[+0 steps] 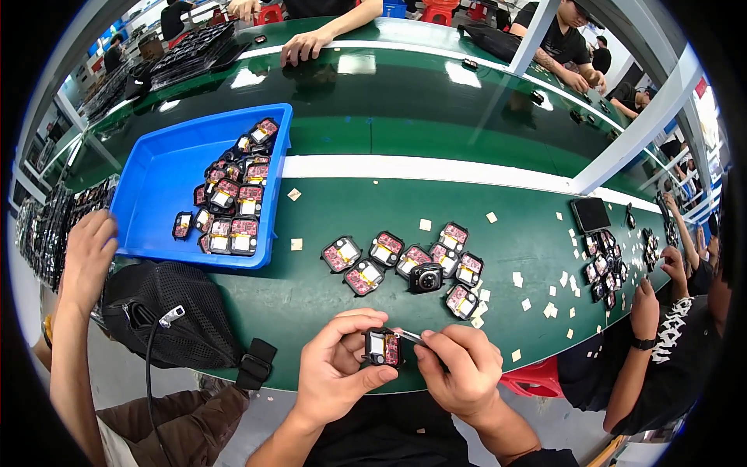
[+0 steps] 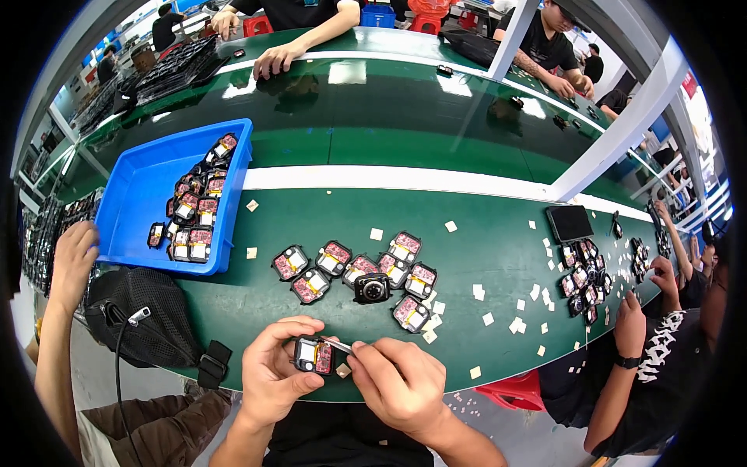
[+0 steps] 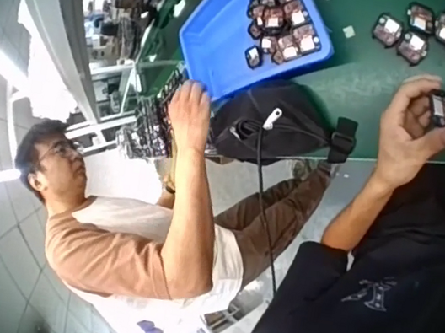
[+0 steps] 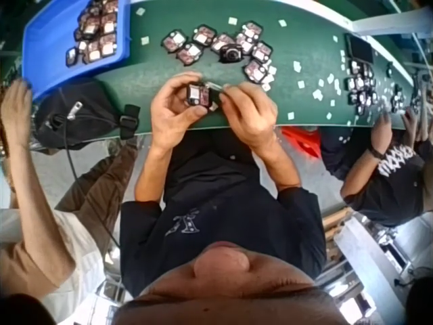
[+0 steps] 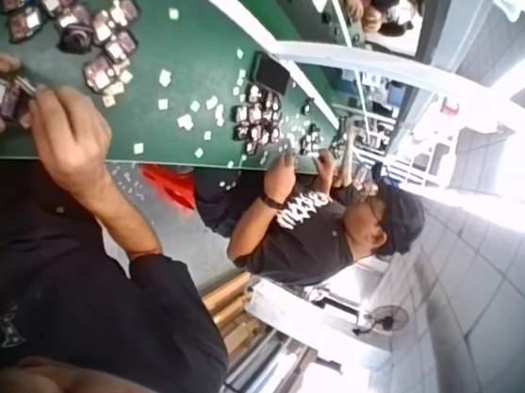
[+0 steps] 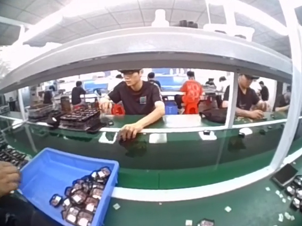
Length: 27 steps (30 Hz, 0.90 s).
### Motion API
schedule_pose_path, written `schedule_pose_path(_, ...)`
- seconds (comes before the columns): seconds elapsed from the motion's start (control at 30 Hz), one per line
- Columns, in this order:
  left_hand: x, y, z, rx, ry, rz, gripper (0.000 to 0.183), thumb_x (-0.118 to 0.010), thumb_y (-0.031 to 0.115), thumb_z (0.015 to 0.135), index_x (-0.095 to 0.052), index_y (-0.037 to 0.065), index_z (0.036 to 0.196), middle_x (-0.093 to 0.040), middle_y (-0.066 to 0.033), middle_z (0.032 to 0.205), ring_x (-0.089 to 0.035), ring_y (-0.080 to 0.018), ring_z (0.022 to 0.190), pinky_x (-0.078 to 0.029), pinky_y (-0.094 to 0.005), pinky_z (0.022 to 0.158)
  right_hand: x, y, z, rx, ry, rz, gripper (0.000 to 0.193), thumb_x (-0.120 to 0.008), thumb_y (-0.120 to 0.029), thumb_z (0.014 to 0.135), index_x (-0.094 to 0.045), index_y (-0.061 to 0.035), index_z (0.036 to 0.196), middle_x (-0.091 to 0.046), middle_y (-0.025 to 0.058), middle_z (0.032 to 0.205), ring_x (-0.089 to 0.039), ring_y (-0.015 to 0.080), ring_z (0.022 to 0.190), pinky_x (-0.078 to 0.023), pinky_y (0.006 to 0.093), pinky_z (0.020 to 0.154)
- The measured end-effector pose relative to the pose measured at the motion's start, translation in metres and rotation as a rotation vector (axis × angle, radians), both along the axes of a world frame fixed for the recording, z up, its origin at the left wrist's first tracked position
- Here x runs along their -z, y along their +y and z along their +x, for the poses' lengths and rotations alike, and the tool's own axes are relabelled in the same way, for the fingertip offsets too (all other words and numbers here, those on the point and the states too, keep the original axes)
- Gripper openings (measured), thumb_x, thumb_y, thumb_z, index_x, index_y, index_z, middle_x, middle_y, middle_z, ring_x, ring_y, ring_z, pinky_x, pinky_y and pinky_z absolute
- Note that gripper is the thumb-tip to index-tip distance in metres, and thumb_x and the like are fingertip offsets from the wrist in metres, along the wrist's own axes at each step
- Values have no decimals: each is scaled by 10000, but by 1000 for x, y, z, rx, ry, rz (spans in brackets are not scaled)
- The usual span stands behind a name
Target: Assembling and applying labels to small electronic components at a factory workstation.
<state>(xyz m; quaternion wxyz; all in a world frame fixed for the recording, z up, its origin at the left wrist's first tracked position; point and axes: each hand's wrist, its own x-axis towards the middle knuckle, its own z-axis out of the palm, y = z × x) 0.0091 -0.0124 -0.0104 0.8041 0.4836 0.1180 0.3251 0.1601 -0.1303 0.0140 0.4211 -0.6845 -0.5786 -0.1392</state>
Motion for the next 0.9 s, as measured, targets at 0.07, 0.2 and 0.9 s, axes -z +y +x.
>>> schedule_pose_path(0.07, 0, 0, 1, -5, -3, -24, 587, -838, -72, 808, -541, -55, 1314, -502, -158, 1401, -616, -234, 1239, -541, -359, 1032, 1, -2, 1, 0, -31, 15, 295, -864, -23, 707, -758, -37, 982, -649, 48, 842, -587, 180, 564, -456, 302, 480)
schedule_pose_path(0.2, 0, 1, 1, -11, -6, -56, 584, -842, -66, 808, -542, -50, 1310, -500, -155, 1401, -615, -240, 1246, -543, -366, 1040, 0, -6, -2, -21, -31, -57, 290, -852, 9, 710, -729, -17, 972, -644, 85, 852, -641, 211, 619, -509, 313, 509)
schedule_pose_path(0.9, 0, 0, 1, 3, 12, -36, 602, -839, -73, 804, -532, -53, 1322, -489, -146, 1403, -618, -263, 1256, -539, -373, 1059, 1, 3, -4, -74, 270, -78, 202, -829, 22, 776, -738, -4, 954, -675, 96, 846, -650, 178, 620, -506, 289, 509)
